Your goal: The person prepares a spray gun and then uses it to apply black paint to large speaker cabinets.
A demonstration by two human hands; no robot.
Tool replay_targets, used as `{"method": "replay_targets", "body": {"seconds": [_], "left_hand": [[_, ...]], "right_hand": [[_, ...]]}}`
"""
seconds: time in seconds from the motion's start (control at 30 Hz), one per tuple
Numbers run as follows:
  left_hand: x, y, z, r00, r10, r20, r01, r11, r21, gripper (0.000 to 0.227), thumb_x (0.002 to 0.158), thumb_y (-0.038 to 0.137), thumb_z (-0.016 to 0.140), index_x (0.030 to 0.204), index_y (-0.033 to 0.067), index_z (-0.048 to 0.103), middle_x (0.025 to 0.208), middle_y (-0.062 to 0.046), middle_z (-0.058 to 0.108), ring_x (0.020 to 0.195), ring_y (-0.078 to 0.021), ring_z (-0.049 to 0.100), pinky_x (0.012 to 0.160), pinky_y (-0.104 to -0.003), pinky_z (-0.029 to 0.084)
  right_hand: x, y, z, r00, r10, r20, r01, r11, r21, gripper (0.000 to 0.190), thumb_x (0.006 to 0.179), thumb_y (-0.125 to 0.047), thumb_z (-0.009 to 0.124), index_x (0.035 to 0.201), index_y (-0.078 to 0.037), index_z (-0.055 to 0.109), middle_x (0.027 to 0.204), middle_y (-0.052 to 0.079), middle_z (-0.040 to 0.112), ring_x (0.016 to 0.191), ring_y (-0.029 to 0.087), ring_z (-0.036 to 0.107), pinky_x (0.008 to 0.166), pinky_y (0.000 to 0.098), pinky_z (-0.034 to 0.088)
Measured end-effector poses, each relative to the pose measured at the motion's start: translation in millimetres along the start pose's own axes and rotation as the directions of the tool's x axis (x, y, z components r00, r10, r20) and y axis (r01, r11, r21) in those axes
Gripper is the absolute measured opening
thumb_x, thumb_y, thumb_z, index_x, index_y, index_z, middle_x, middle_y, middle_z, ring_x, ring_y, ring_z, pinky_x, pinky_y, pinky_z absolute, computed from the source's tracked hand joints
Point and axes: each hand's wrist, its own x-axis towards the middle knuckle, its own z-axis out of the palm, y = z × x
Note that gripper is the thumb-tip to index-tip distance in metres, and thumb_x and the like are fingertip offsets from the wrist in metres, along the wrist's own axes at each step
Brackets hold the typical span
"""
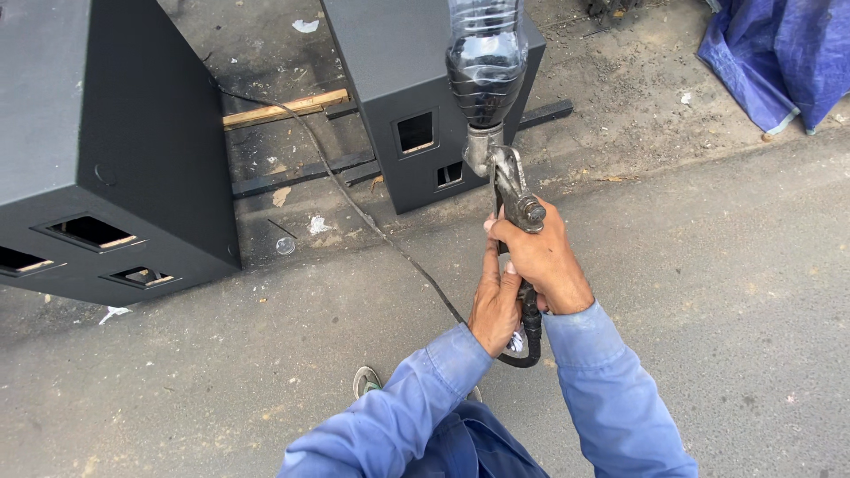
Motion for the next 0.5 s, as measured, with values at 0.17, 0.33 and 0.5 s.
{"method": "replay_targets", "body": {"seconds": [0.17, 0.33, 0.5], "left_hand": [[-7.6, 4.0, 4.2, 1.0, 0.006, -0.024, -0.005, 1.0, 0.014, 0.079, 0.107, 0.051, 0.029, 0.166, 0.0055, 0.002, 0.074, -0.016, 0.071, 0.047, -0.0182, 0.06, 0.04, -0.027, 0.044], [8.1, -18.2, 6.9, 1.0, 0.03, -0.01, -0.03, 0.996, -0.081, 0.078, 0.108, 0.048, 0.033, 0.166, 0.0067, 0.002, 0.076, -0.017, 0.069, 0.048, -0.0183, 0.06, 0.041, -0.026, 0.044], [21.6, -26.5, 21.4, 0.995, 0.068, 0.072, -0.056, 0.985, -0.166, 0.078, 0.108, 0.045, 0.039, 0.167, 0.0057, 0.004, 0.089, -0.018, 0.067, 0.07, -0.0227, 0.071, 0.054, -0.029, 0.058]], "right_hand": [[-6.2, -6.3, 21.9, 0.993, 0.013, 0.117, -0.01, 1.0, -0.025, 0.02, 0.065, -0.025, 0.077, 0.08, -0.015, 0.071, 0.074, 0.01, 0.066, 0.081, 0.024, 0.067, 0.071, 0.0348, 0.05], [-4.9, -7.5, 10.0, 0.996, 0.006, 0.094, 0.0, 0.998, -0.06, 0.021, 0.067, -0.026, 0.077, 0.084, -0.014, 0.072, 0.078, 0.013, 0.069, 0.083, 0.026, 0.067, 0.072, 0.0357, 0.049], [-3.9, -0.9, -12.3, 0.999, 0.039, -0.013, -0.04, 0.998, -0.058, 0.019, 0.071, -0.024, 0.075, 0.087, -0.014, 0.072, 0.077, 0.012, 0.067, 0.081, 0.024, 0.064, 0.072, 0.0337, 0.048]]}}
